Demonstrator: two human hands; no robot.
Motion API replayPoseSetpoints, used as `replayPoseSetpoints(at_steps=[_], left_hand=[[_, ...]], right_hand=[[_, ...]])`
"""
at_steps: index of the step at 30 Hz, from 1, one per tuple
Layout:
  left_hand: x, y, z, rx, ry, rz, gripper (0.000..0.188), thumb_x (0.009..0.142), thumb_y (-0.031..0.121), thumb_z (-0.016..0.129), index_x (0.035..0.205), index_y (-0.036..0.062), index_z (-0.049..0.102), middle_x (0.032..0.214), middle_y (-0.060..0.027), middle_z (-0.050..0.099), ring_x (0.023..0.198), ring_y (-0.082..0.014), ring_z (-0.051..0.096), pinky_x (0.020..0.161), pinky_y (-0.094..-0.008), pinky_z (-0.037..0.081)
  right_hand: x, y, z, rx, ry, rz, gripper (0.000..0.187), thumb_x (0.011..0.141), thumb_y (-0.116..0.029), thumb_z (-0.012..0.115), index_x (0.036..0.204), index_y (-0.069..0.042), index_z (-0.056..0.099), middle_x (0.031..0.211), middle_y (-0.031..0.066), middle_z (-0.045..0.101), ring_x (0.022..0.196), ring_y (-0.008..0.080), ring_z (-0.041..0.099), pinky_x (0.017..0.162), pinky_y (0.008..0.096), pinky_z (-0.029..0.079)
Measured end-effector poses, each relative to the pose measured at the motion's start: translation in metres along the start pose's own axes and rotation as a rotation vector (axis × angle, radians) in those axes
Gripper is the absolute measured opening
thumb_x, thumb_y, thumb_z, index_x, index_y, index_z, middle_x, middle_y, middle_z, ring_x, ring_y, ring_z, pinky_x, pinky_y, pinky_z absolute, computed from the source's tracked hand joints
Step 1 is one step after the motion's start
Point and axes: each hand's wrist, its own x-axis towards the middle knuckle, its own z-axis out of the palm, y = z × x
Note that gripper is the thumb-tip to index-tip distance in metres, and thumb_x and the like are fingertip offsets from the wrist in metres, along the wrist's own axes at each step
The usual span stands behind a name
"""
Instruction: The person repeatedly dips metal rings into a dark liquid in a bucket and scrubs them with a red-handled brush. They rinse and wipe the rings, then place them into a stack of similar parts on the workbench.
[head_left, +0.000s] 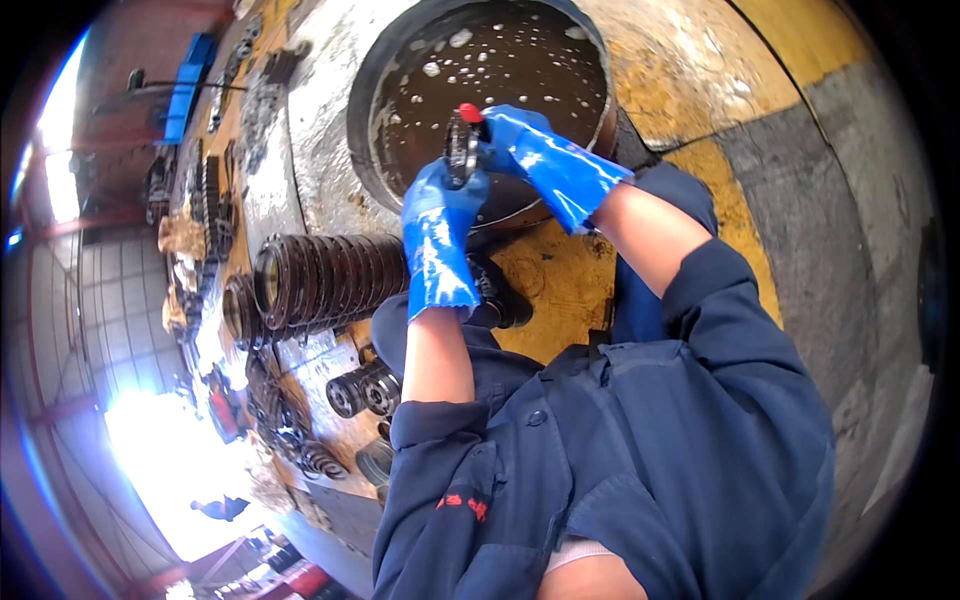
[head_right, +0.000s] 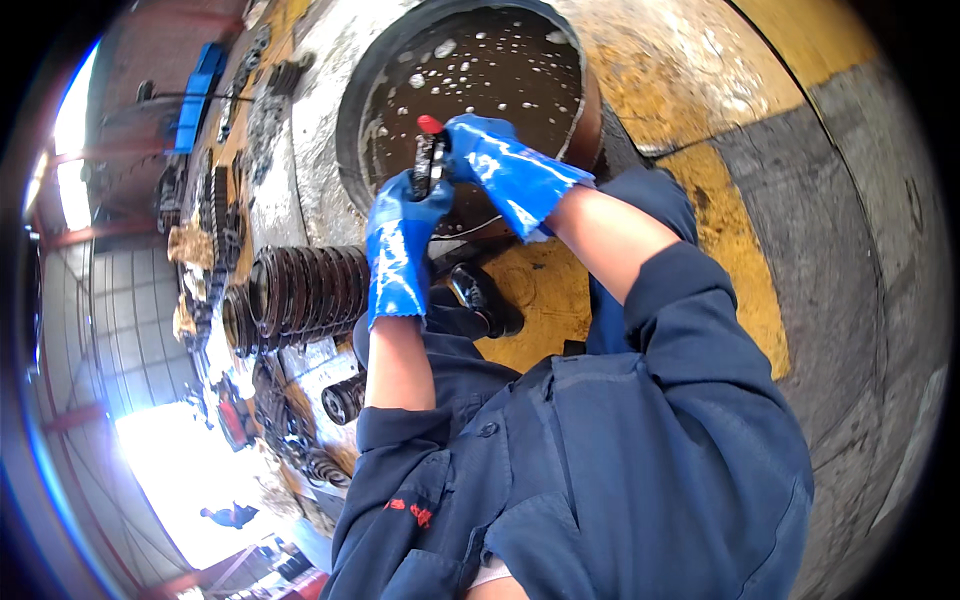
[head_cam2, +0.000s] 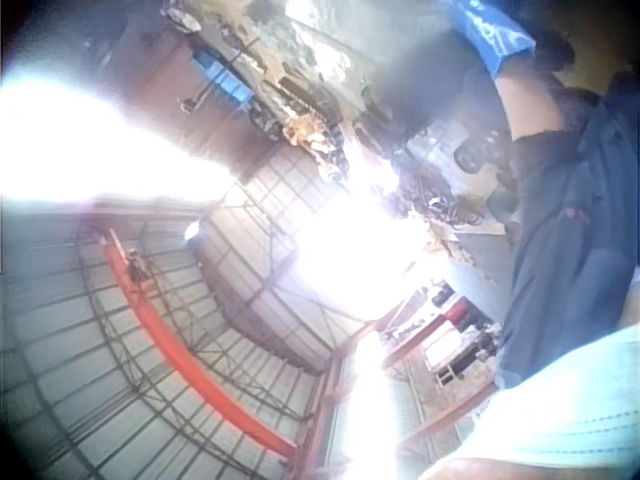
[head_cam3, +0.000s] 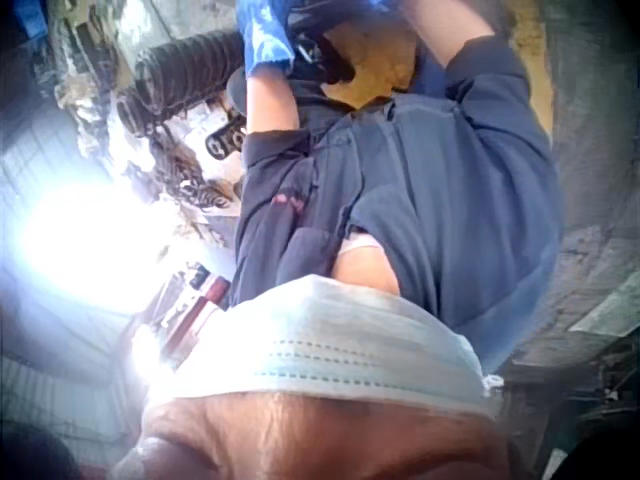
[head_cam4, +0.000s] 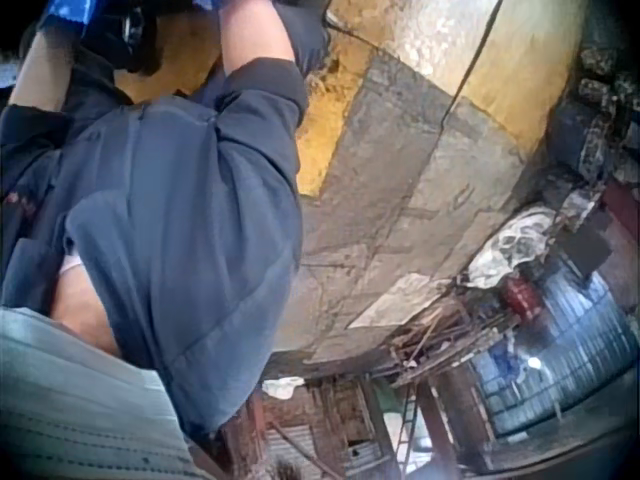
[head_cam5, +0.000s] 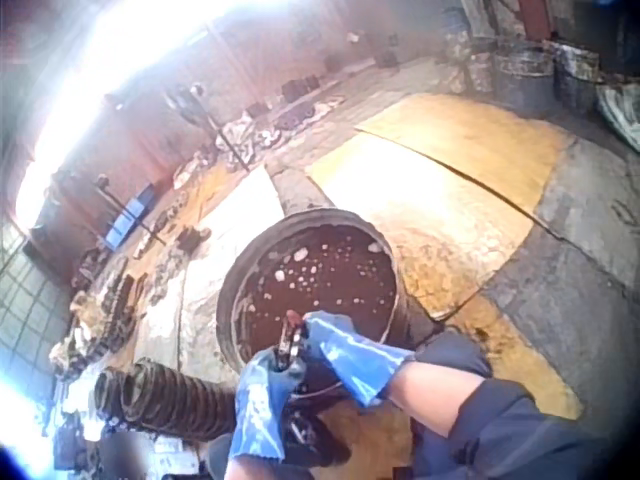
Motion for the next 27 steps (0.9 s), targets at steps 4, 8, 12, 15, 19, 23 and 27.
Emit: replayPoseSetpoints(at_steps=[4, 8, 12, 15, 19, 23, 27], left_hand=[[0.007, 0.002, -0.004, 0.106, -0.103, -0.071, 0.036, 0.089, 0.037, 0.076, 0.111, 0.0086, 0.079, 0.098, -0.0153, 0.078, 0.092, -0.0320, 0.076, 0.087, -0.0428, 0.057], [0.004, -0.001, -0.006, 0.068, -0.094, -0.050, 0.037, 0.089, 0.034, 0.076, 0.114, 0.0068, 0.078, 0.099, -0.0165, 0.078, 0.090, -0.0321, 0.076, 0.085, -0.0427, 0.056], [0.009, -0.009, -0.004, 0.037, -0.130, -0.095, 0.037, 0.090, 0.034, 0.077, 0.113, 0.0061, 0.078, 0.100, -0.0180, 0.078, 0.092, -0.0311, 0.076, 0.085, -0.0430, 0.056], [0.009, -0.005, -0.001, 0.124, -0.090, -0.051, 0.035, 0.090, 0.036, 0.077, 0.111, 0.0071, 0.078, 0.100, -0.0178, 0.078, 0.093, -0.0310, 0.076, 0.084, -0.0435, 0.056], [0.005, -0.001, -0.002, 0.079, -0.098, -0.078, 0.037, 0.089, 0.036, 0.077, 0.111, 0.0060, 0.079, 0.099, -0.0173, 0.078, 0.092, -0.0303, 0.076, 0.084, -0.0430, 0.055], [0.008, -0.004, 0.000, 0.079, -0.067, -0.014, 0.037, 0.089, 0.035, 0.077, 0.111, 0.0051, 0.079, 0.098, -0.0170, 0.078, 0.091, -0.0291, 0.076, 0.084, -0.0423, 0.055], [0.004, 0.000, -0.002, 0.079, -0.075, -0.042, 0.036, 0.091, 0.035, 0.076, 0.111, 0.0051, 0.078, 0.097, -0.0169, 0.078, 0.091, -0.0292, 0.076, 0.084, -0.0423, 0.055]], right_hand=[[0.005, 0.008, 0.007, -0.003, 0.050, -0.037, 0.035, 0.086, -0.038, 0.080, 0.108, -0.011, 0.077, 0.107, 0.0160, 0.077, 0.101, 0.0378, 0.074, 0.086, 0.0439, 0.059], [-0.006, -0.005, 0.000, 0.011, 0.061, -0.005, 0.029, 0.086, -0.033, 0.080, 0.106, -0.014, 0.079, 0.102, 0.0141, 0.078, 0.099, 0.0363, 0.075, 0.083, 0.0431, 0.060], [-0.007, -0.002, -0.001, 0.071, 0.054, -0.014, 0.028, 0.082, -0.027, 0.083, 0.107, -0.014, 0.080, 0.103, 0.0136, 0.078, 0.095, 0.0359, 0.076, 0.082, 0.0421, 0.060], [0.004, 0.009, 0.010, 0.012, 0.096, -0.063, 0.034, 0.084, -0.038, 0.078, 0.113, -0.020, 0.082, 0.108, 0.0097, 0.080, 0.101, 0.0342, 0.078, 0.087, 0.0448, 0.061], [-0.013, -0.003, -0.005, 0.054, 0.058, -0.019, 0.033, 0.082, -0.030, 0.081, 0.112, -0.015, 0.081, 0.106, 0.0127, 0.079, 0.100, 0.0351, 0.077, 0.087, 0.0433, 0.061], [-0.008, 0.001, 0.001, 0.041, 0.101, -0.039, 0.033, 0.081, -0.027, 0.083, 0.110, -0.012, 0.081, 0.105, 0.0139, 0.079, 0.100, 0.0346, 0.077, 0.087, 0.0418, 0.061], [-0.003, 0.005, 0.005, 0.051, 0.099, -0.079, 0.032, 0.082, -0.033, 0.079, 0.111, -0.018, 0.083, 0.106, 0.0113, 0.081, 0.101, 0.0356, 0.077, 0.090, 0.0475, 0.060]])
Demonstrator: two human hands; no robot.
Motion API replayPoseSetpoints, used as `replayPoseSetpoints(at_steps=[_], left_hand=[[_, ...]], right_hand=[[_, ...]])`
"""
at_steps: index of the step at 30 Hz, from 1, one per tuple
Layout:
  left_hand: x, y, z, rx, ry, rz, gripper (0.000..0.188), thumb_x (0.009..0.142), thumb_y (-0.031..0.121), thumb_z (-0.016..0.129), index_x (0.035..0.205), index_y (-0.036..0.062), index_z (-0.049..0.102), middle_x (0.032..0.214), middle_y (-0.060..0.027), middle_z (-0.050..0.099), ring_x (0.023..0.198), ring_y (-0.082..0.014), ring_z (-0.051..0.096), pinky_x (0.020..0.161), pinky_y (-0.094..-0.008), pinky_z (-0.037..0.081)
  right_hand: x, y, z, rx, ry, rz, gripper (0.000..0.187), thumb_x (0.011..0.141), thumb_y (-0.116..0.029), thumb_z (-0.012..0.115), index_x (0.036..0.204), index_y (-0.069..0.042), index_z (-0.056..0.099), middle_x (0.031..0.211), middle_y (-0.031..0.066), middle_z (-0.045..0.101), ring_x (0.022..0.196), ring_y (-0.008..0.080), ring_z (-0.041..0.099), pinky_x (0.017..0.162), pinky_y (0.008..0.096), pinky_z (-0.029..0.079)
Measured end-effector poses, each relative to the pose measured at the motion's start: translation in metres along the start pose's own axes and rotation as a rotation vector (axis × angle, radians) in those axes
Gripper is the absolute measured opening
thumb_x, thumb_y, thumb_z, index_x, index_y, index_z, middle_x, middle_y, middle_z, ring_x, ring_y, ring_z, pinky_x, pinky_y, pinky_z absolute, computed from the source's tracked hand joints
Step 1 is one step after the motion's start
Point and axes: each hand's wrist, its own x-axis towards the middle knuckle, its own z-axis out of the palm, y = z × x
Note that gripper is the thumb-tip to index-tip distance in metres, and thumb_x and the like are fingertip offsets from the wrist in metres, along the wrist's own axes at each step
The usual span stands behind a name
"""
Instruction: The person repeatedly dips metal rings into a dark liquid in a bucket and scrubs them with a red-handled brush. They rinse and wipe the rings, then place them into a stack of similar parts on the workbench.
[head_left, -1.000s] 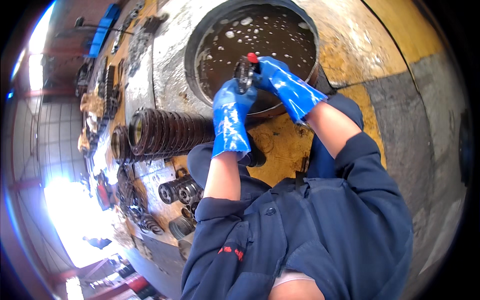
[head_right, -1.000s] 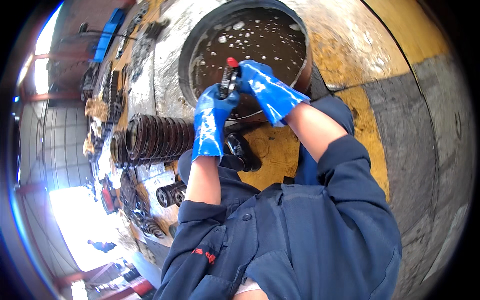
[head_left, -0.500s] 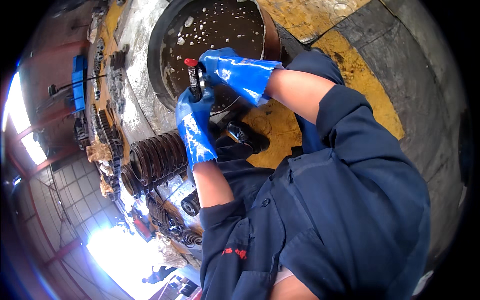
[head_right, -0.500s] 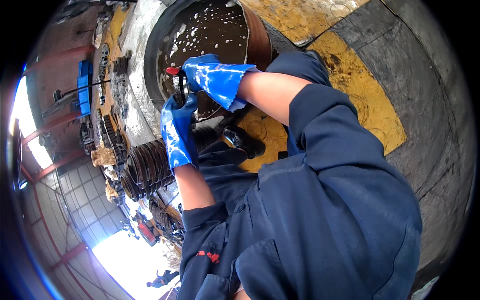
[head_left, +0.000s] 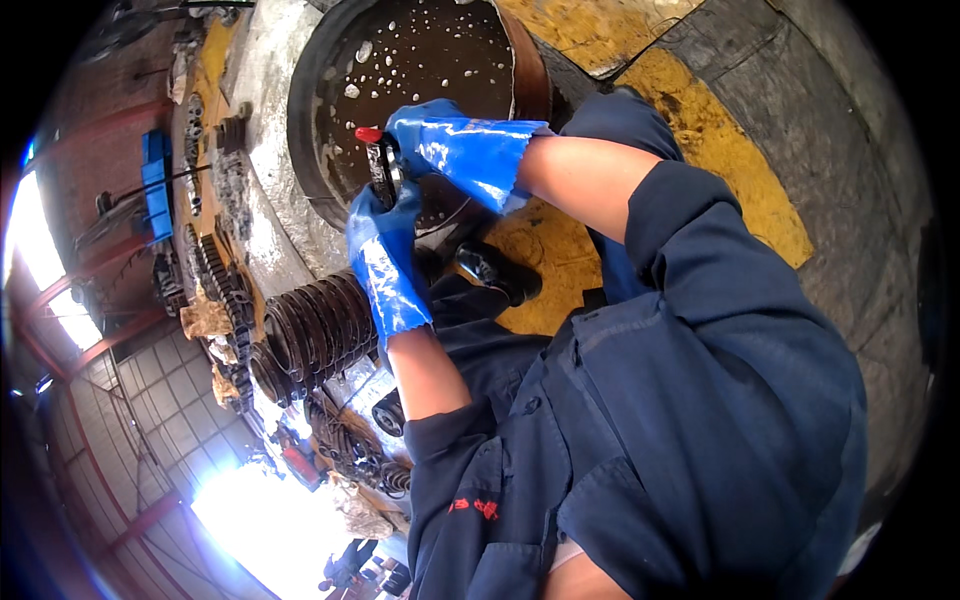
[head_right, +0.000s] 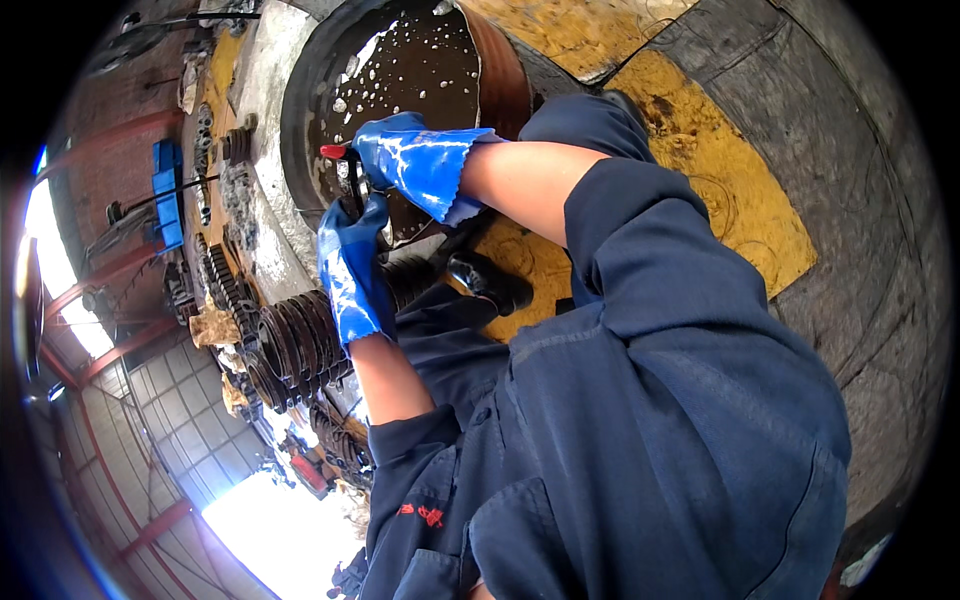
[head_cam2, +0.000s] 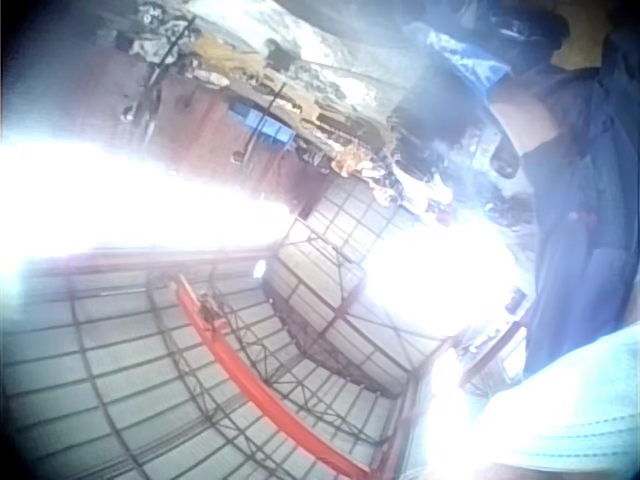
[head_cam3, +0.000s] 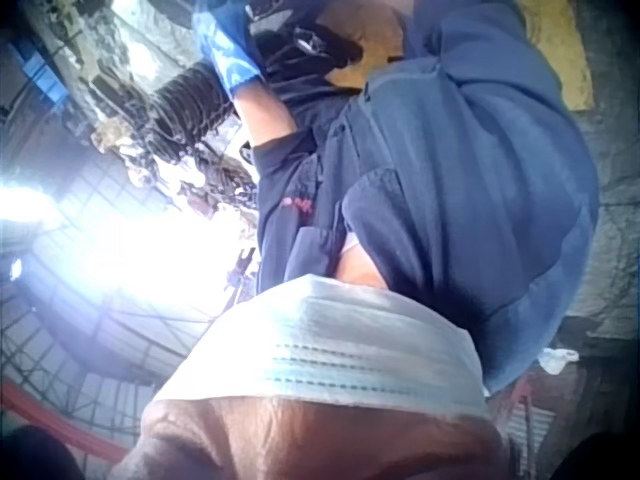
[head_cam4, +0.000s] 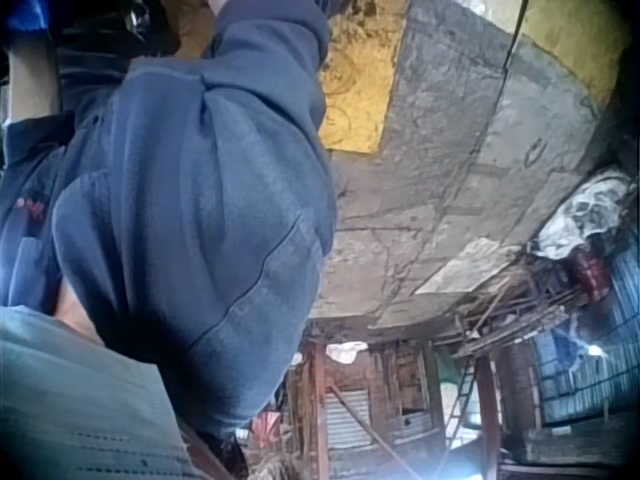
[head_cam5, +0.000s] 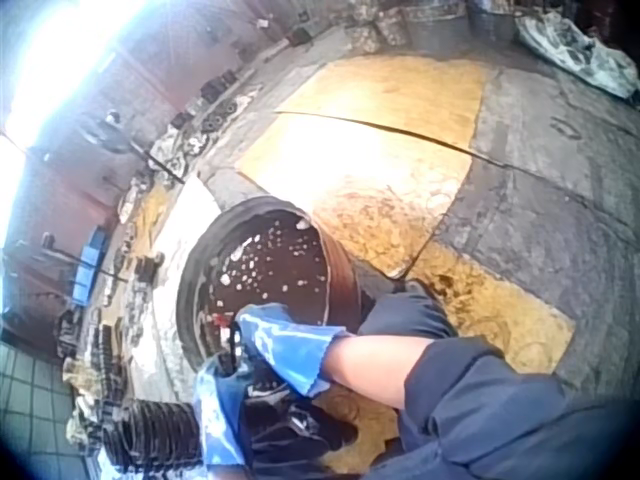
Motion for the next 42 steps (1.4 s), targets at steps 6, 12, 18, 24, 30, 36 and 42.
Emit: replayPoseSetpoints(at_steps=[6, 12, 18, 24, 30, 36, 42], left_hand=[[-0.004, 0.011, -0.002, 0.025, -0.002, -0.027, 0.035, 0.091, 0.035, 0.076, 0.111, 0.0057, 0.078, 0.094, -0.0153, 0.078, 0.086, -0.0277, 0.075, 0.083, -0.0417, 0.055], [0.005, -0.014, 0.002, 0.022, 0.024, 0.029, 0.038, 0.090, 0.038, 0.079, 0.114, 0.0083, 0.078, 0.076, 0.0002, 0.069, 0.069, -0.0105, 0.057, 0.066, -0.0330, 0.047], [0.004, -0.006, 0.005, 0.036, 0.027, 0.031, 0.039, 0.090, 0.038, 0.078, 0.114, 0.0077, 0.078, 0.085, -0.0021, 0.073, 0.076, -0.0123, 0.061, 0.074, -0.0335, 0.050], [0.001, -0.002, 0.003, 0.028, 0.036, 0.035, 0.037, 0.089, 0.036, 0.078, 0.112, 0.0070, 0.078, 0.097, -0.0147, 0.076, 0.091, -0.0295, 0.072, 0.083, -0.0424, 0.054], [0.005, -0.008, 0.005, -0.004, 0.016, 0.038, 0.035, 0.090, 0.033, 0.078, 0.114, 0.0069, 0.078, 0.093, -0.0095, 0.075, 0.085, -0.0215, 0.067, 0.079, -0.0383, 0.053], [0.006, -0.005, 0.005, 0.020, 0.011, 0.037, 0.034, 0.090, 0.032, 0.079, 0.114, 0.0079, 0.078, 0.084, -0.0028, 0.072, 0.074, -0.0120, 0.060, 0.072, -0.0335, 0.050], [0.009, -0.010, 0.007, 0.034, 0.037, 0.076, 0.034, 0.090, 0.035, 0.078, 0.112, 0.0085, 0.078, 0.077, -0.0009, 0.067, 0.068, -0.0110, 0.057, 0.065, -0.0334, 0.047]], right_hand=[[0.003, 0.001, 0.000, -0.039, -0.027, 0.024, 0.032, 0.081, -0.031, 0.082, 0.108, -0.014, 0.082, 0.104, 0.0115, 0.080, 0.099, 0.0343, 0.077, 0.087, 0.0436, 0.061], [0.000, -0.011, -0.008, -0.042, -0.102, 0.079, 0.031, 0.081, -0.030, 0.083, 0.109, -0.014, 0.081, 0.103, 0.0102, 0.080, 0.097, 0.0326, 0.077, 0.085, 0.0414, 0.061], [0.003, -0.005, -0.005, -0.055, -0.085, 0.127, 0.031, 0.082, -0.030, 0.083, 0.109, -0.015, 0.082, 0.104, 0.0097, 0.080, 0.098, 0.0320, 0.077, 0.086, 0.0408, 0.061], [0.004, -0.007, -0.007, -0.054, -0.108, 0.105, 0.032, 0.081, -0.030, 0.083, 0.110, -0.016, 0.082, 0.106, 0.0099, 0.080, 0.100, 0.0313, 0.077, 0.087, 0.0408, 0.061], [0.000, -0.006, -0.007, -0.042, -0.087, 0.077, 0.032, 0.081, -0.029, 0.083, 0.110, -0.016, 0.082, 0.106, 0.0099, 0.080, 0.100, 0.0318, 0.077, 0.087, 0.0413, 0.061], [0.001, -0.005, -0.007, -0.044, -0.073, 0.105, 0.033, 0.081, -0.030, 0.083, 0.111, -0.016, 0.082, 0.107, 0.0097, 0.080, 0.102, 0.0322, 0.077, 0.088, 0.0413, 0.061], [0.004, -0.004, -0.004, -0.055, -0.074, 0.103, 0.032, 0.083, -0.030, 0.082, 0.111, -0.016, 0.082, 0.107, 0.0096, 0.080, 0.101, 0.0315, 0.077, 0.088, 0.0407, 0.061]])
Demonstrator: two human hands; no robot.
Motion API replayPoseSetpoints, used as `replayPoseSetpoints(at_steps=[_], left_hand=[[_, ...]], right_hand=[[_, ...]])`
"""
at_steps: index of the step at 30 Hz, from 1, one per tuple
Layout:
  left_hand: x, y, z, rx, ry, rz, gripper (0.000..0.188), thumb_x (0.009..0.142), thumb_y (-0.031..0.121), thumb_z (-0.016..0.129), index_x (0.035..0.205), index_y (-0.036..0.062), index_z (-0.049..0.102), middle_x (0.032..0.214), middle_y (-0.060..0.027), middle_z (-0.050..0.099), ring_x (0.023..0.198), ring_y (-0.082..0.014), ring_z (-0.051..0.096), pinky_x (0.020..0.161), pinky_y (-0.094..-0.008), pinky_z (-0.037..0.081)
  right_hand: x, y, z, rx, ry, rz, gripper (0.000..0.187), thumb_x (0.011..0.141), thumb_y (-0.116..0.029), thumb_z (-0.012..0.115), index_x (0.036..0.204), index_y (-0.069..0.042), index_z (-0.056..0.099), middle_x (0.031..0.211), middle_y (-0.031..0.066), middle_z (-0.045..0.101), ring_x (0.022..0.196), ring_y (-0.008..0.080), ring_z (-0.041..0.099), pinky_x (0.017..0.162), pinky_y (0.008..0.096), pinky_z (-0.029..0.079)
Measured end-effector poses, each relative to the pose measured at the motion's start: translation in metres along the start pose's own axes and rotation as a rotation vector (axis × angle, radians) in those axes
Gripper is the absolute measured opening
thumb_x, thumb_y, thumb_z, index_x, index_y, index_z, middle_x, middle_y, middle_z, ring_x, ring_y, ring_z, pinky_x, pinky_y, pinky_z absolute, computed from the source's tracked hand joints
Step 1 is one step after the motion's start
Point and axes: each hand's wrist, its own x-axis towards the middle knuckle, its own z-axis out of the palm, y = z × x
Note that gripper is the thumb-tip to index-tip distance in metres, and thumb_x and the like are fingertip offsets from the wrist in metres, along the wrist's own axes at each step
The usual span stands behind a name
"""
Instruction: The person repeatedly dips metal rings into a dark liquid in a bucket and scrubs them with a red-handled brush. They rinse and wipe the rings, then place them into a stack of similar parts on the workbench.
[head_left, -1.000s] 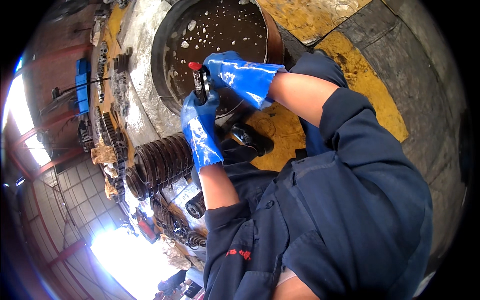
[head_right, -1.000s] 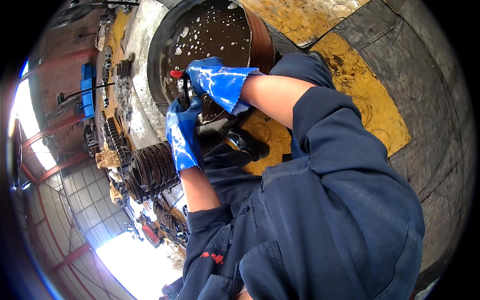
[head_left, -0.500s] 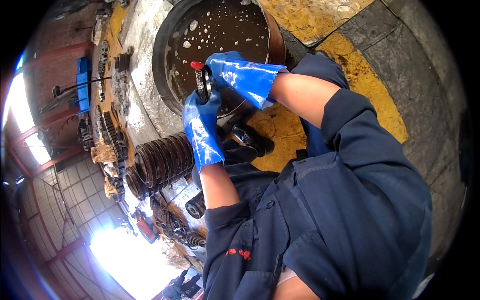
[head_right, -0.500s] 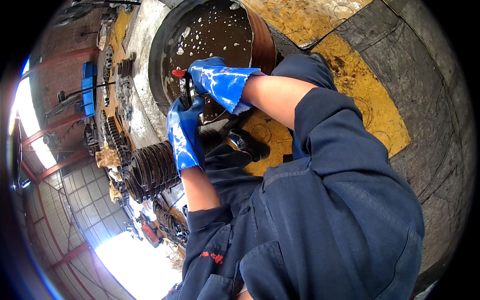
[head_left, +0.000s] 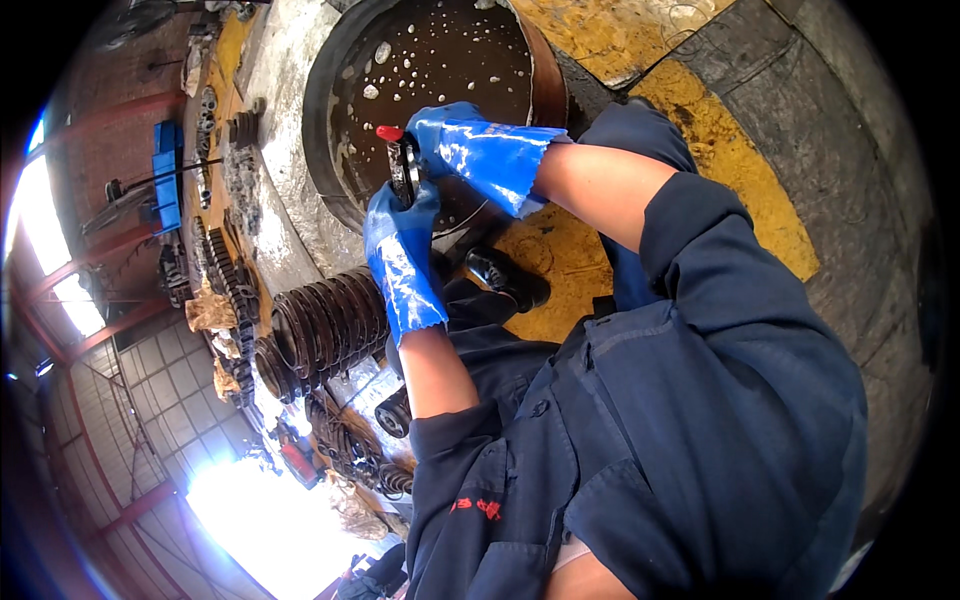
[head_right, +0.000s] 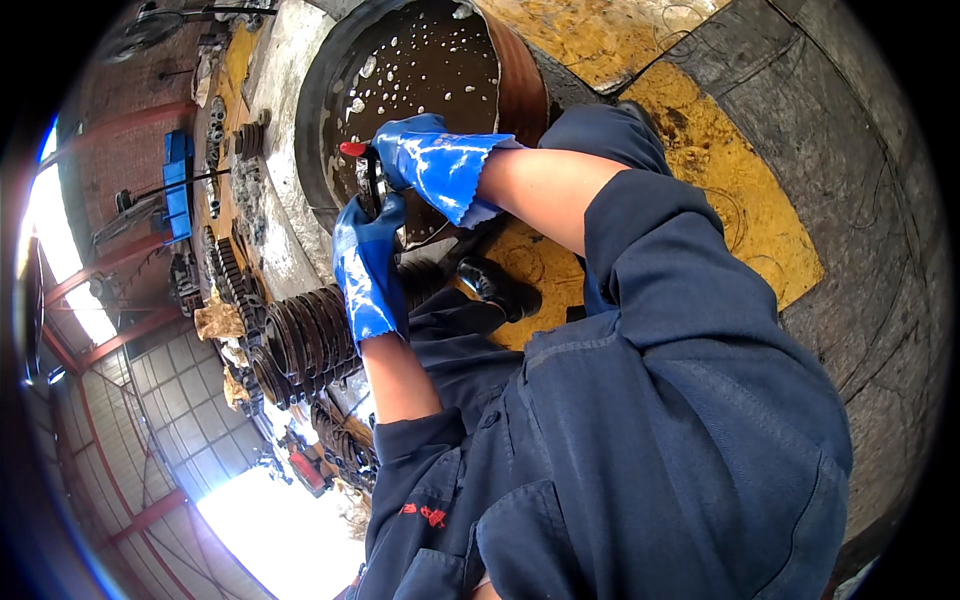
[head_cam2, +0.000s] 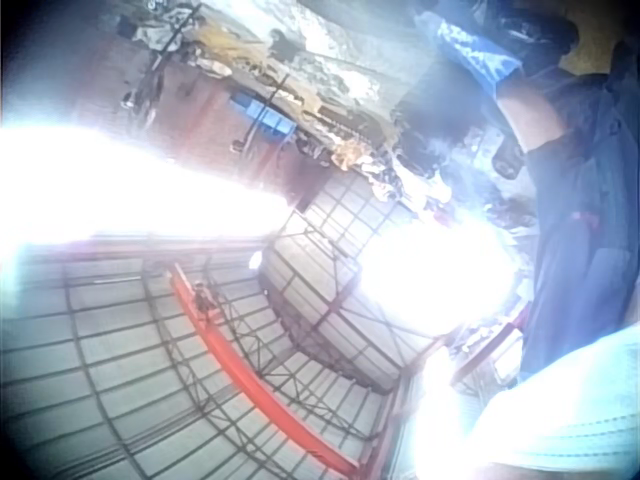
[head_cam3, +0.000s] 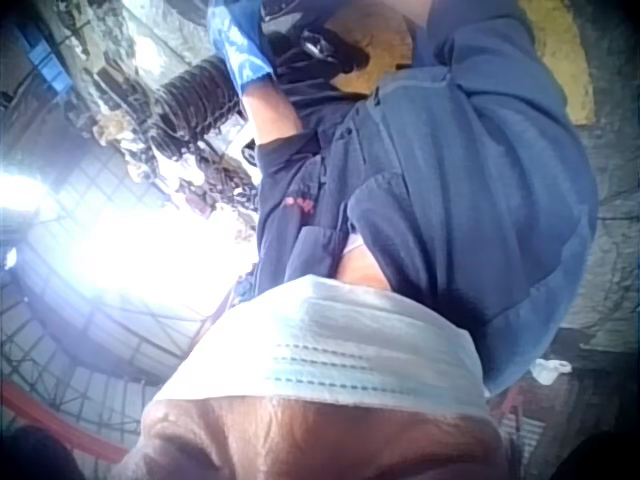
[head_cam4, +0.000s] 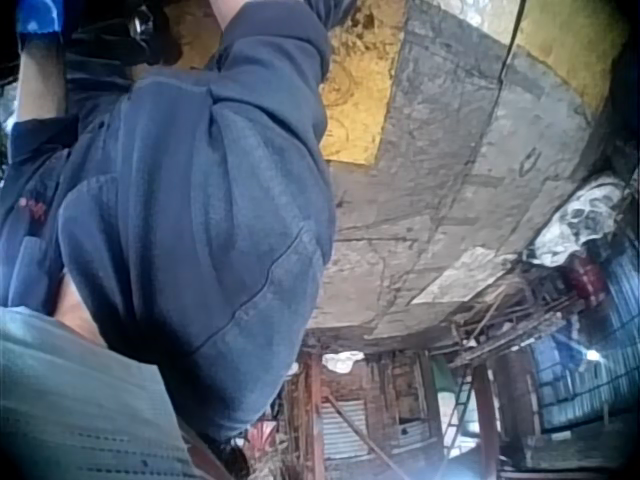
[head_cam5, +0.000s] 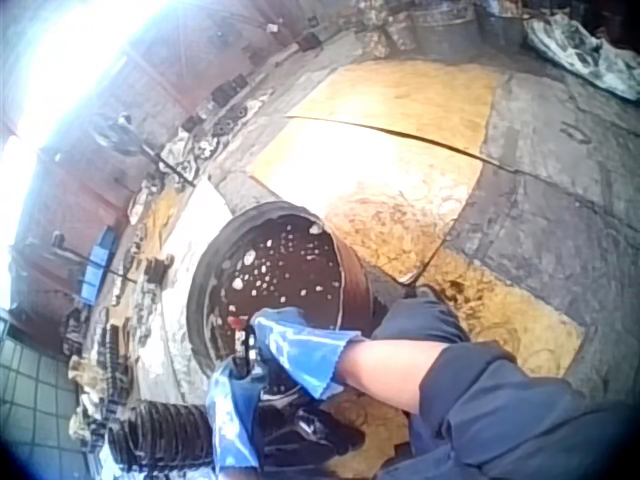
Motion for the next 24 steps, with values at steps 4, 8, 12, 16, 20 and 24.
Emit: replayPoseSetpoints(at_steps=[4, 8, 12, 16, 20, 24], left_hand=[[-0.003, 0.002, -0.003, -0.004, -0.015, -0.024, 0.034, 0.091, 0.035, 0.078, 0.113, 0.0089, 0.078, 0.079, -0.0011, 0.069, 0.068, -0.0109, 0.057, 0.066, -0.0335, 0.047], [-0.005, 0.003, -0.002, -0.048, -0.017, -0.017, 0.034, 0.091, 0.035, 0.078, 0.114, 0.0092, 0.078, 0.080, -0.0009, 0.070, 0.070, -0.0107, 0.057, 0.067, -0.0331, 0.048], [-0.003, 0.001, -0.002, -0.030, -0.017, -0.009, 0.034, 0.091, 0.034, 0.078, 0.113, 0.0092, 0.078, 0.081, -0.0008, 0.070, 0.072, -0.0105, 0.058, 0.069, -0.0330, 0.048], [-0.002, 0.000, -0.002, -0.018, -0.024, -0.026, 0.034, 0.091, 0.034, 0.077, 0.113, 0.0088, 0.078, 0.082, -0.0020, 0.072, 0.074, -0.0110, 0.060, 0.071, -0.0340, 0.049], [-0.007, 0.013, -0.007, -0.016, -0.034, -0.031, 0.036, 0.090, 0.037, 0.077, 0.113, 0.0084, 0.078, 0.084, -0.0042, 0.073, 0.075, -0.0132, 0.063, 0.072, -0.0355, 0.051], [-0.008, 0.011, -0.007, 0.032, -0.021, -0.033, 0.039, 0.090, 0.039, 0.077, 0.114, 0.0081, 0.078, 0.085, -0.0062, 0.073, 0.075, -0.0158, 0.064, 0.074, -0.0369, 0.052]], right_hand=[[-0.004, -0.004, -0.006, 0.012, -0.026, 0.020, 0.032, 0.084, -0.030, 0.081, 0.112, -0.015, 0.082, 0.106, 0.0099, 0.080, 0.099, 0.0317, 0.078, 0.087, 0.0410, 0.061], [-0.002, -0.002, -0.004, 0.020, -0.027, 0.012, 0.032, 0.083, -0.030, 0.081, 0.112, -0.015, 0.082, 0.105, 0.0102, 0.080, 0.098, 0.0319, 0.078, 0.087, 0.0413, 0.061], [-0.002, -0.002, -0.001, 0.032, 0.004, 0.001, 0.033, 0.083, -0.030, 0.081, 0.112, -0.015, 0.082, 0.105, 0.0104, 0.080, 0.099, 0.0324, 0.078, 0.087, 0.0416, 0.061], [-0.003, -0.002, -0.002, 0.044, 0.010, -0.010, 0.033, 0.082, -0.030, 0.081, 0.112, -0.015, 0.082, 0.105, 0.0105, 0.080, 0.099, 0.0329, 0.077, 0.087, 0.0417, 0.061], [-0.002, 0.001, 0.001, 0.039, 0.037, -0.022, 0.033, 0.082, -0.030, 0.082, 0.112, -0.015, 0.082, 0.106, 0.0103, 0.080, 0.100, 0.0325, 0.077, 0.088, 0.0417, 0.061], [-0.005, -0.002, 0.002, 0.013, 0.040, -0.032, 0.033, 0.082, -0.030, 0.082, 0.112, -0.015, 0.082, 0.106, 0.0102, 0.080, 0.099, 0.0322, 0.078, 0.088, 0.0416, 0.061]])
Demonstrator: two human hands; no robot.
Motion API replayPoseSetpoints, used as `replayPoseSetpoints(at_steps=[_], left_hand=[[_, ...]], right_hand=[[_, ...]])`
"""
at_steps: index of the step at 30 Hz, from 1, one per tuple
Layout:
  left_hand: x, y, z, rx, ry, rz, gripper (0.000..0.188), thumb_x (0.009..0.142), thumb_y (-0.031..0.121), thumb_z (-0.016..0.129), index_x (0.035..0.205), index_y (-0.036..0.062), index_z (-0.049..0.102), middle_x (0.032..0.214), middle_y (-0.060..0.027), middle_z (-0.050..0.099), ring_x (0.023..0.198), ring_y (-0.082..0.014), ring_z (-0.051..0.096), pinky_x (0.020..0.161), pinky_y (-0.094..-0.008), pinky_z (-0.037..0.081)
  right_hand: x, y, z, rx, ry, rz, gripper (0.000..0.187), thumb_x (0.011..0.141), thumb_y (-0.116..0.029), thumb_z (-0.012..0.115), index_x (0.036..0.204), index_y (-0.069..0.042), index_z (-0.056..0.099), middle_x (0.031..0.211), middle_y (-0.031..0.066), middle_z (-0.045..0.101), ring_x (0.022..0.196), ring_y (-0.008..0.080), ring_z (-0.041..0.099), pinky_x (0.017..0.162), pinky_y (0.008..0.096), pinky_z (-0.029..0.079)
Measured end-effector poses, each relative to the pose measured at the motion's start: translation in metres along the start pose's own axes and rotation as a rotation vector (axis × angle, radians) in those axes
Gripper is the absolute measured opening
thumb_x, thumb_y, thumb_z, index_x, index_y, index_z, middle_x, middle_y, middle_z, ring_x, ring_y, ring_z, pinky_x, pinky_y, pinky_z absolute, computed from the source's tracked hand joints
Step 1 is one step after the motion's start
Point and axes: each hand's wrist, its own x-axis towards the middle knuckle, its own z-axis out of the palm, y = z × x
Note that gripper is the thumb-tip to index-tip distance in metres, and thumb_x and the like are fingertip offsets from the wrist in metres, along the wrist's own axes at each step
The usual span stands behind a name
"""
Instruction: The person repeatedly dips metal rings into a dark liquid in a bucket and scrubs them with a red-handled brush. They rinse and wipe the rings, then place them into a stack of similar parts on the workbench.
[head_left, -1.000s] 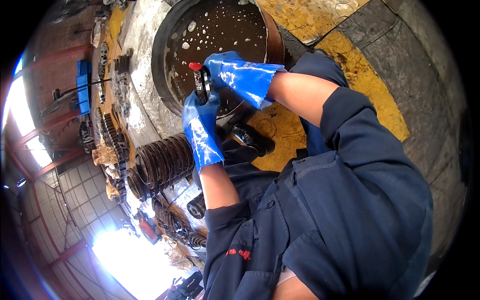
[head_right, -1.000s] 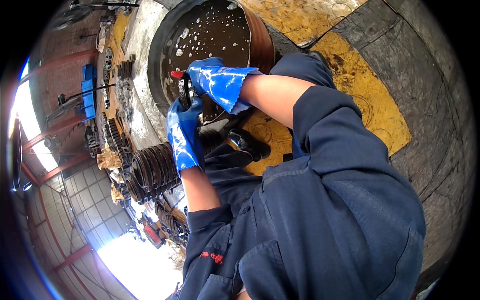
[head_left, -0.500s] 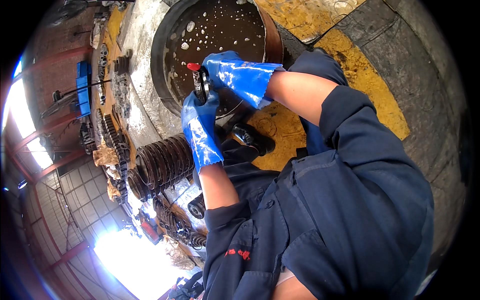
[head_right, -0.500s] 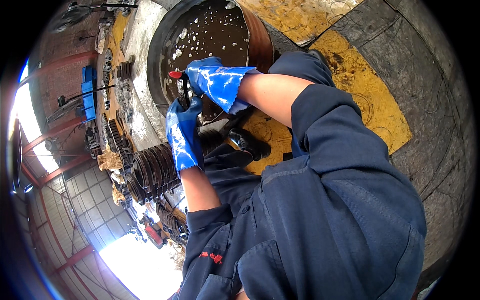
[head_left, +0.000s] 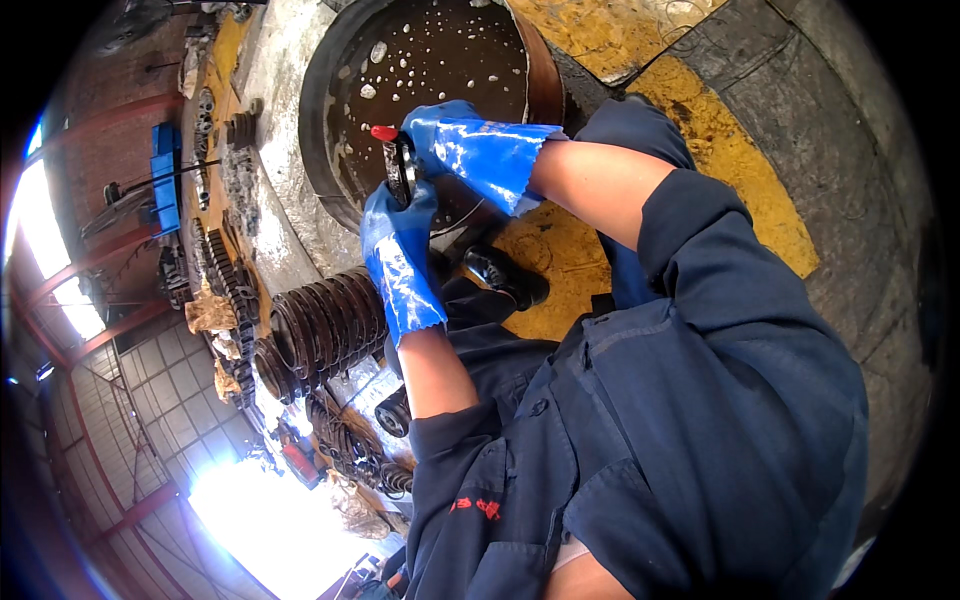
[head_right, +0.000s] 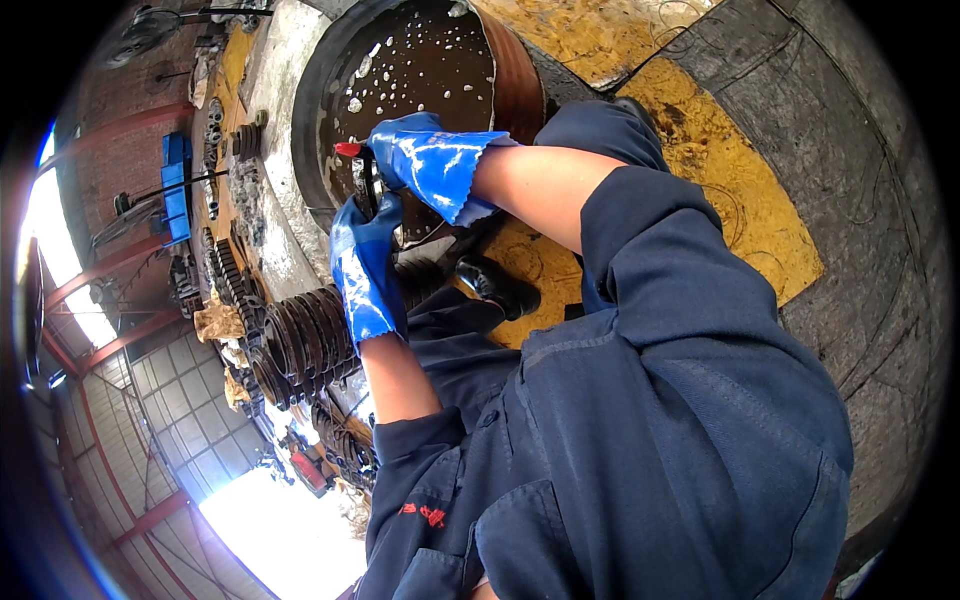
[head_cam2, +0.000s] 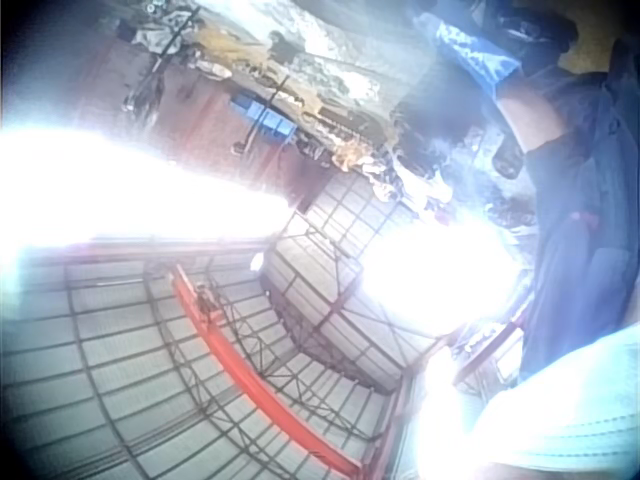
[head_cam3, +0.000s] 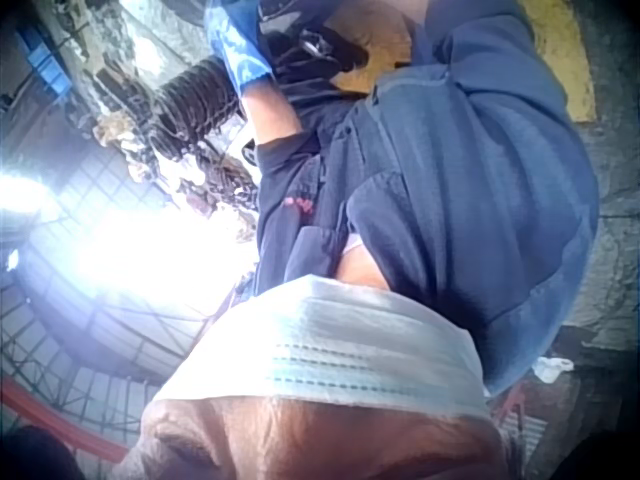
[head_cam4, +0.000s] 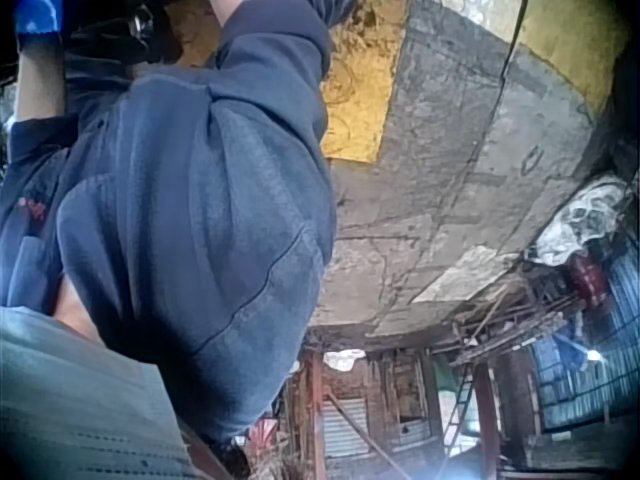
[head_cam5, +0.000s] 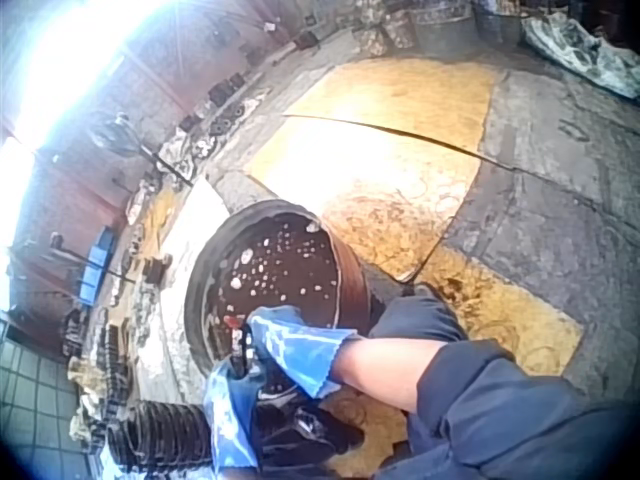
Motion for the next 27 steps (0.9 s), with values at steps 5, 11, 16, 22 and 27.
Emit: replayPoseSetpoints(at_steps=[5, 11, 16, 22, 27], left_hand=[[0.000, 0.002, 0.001, 0.026, 0.006, 0.020, 0.040, 0.089, 0.039, 0.077, 0.114, 0.0078, 0.078, 0.089, -0.0091, 0.075, 0.079, -0.0180, 0.067, 0.077, -0.0380, 0.052], [-0.002, 0.006, 0.003, -0.030, 0.007, 0.033, 0.038, 0.090, 0.037, 0.076, 0.113, 0.0064, 0.078, 0.094, -0.0128, 0.077, 0.086, -0.0231, 0.071, 0.081, -0.0406, 0.054], [-0.012, 0.000, -0.011, -0.461, -0.088, 0.044, 0.025, 0.093, 0.024, 0.075, 0.109, 0.0042, 0.078, 0.090, -0.0039, 0.077, 0.082, -0.0143, 0.070, 0.080, -0.0330, 0.055], [0.050, -0.054, -0.044, -0.513, -0.202, -0.140, 0.043, 0.090, 0.031, 0.087, 0.117, 0.0003, 0.074, 0.090, -0.0062, 0.075, 0.072, -0.0126, 0.069, 0.065, -0.0275, 0.053], [0.043, -0.095, -0.075, -0.915, 0.033, -0.232, 0.049, 0.089, 0.036, 0.086, 0.124, 0.0035, 0.074, 0.094, -0.0086, 0.078, 0.082, -0.0139, 0.071, 0.074, -0.0311, 0.055]], right_hand=[[0.003, 0.006, 0.002, 0.006, 0.005, -0.009, 0.033, 0.082, -0.030, 0.083, 0.111, -0.015, 0.082, 0.106, 0.0111, 0.080, 0.099, 0.0329, 0.077, 0.088, 0.0417, 0.061], [0.001, 0.006, -0.001, 0.024, 0.023, 0.000, 0.031, 0.084, -0.031, 0.082, 0.109, -0.013, 0.082, 0.105, 0.0137, 0.079, 0.099, 0.0347, 0.077, 0.087, 0.0420, 0.061], [0.002, 0.012, 0.010, 0.114, 0.023, -0.107, 0.033, 0.089, -0.036, 0.076, 0.110, -0.010, 0.078, 0.102, 0.0167, 0.077, 0.089, 0.0350, 0.075, 0.079, 0.0417, 0.058], [0.028, 0.042, 0.013, 0.476, -0.137, -0.141, 0.012, 0.092, -0.014, 0.063, 0.081, -0.010, 0.067, 0.069, 0.0034, 0.062, 0.064, 0.0158, 0.059, 0.062, 0.0327, 0.046], [0.035, 0.046, 0.028, 0.564, 0.002, -0.105, 0.019, 0.088, -0.010, 0.057, 0.069, -0.013, 0.058, 0.062, 0.0009, 0.054, 0.057, 0.0142, 0.051, 0.056, 0.0358, 0.040]])
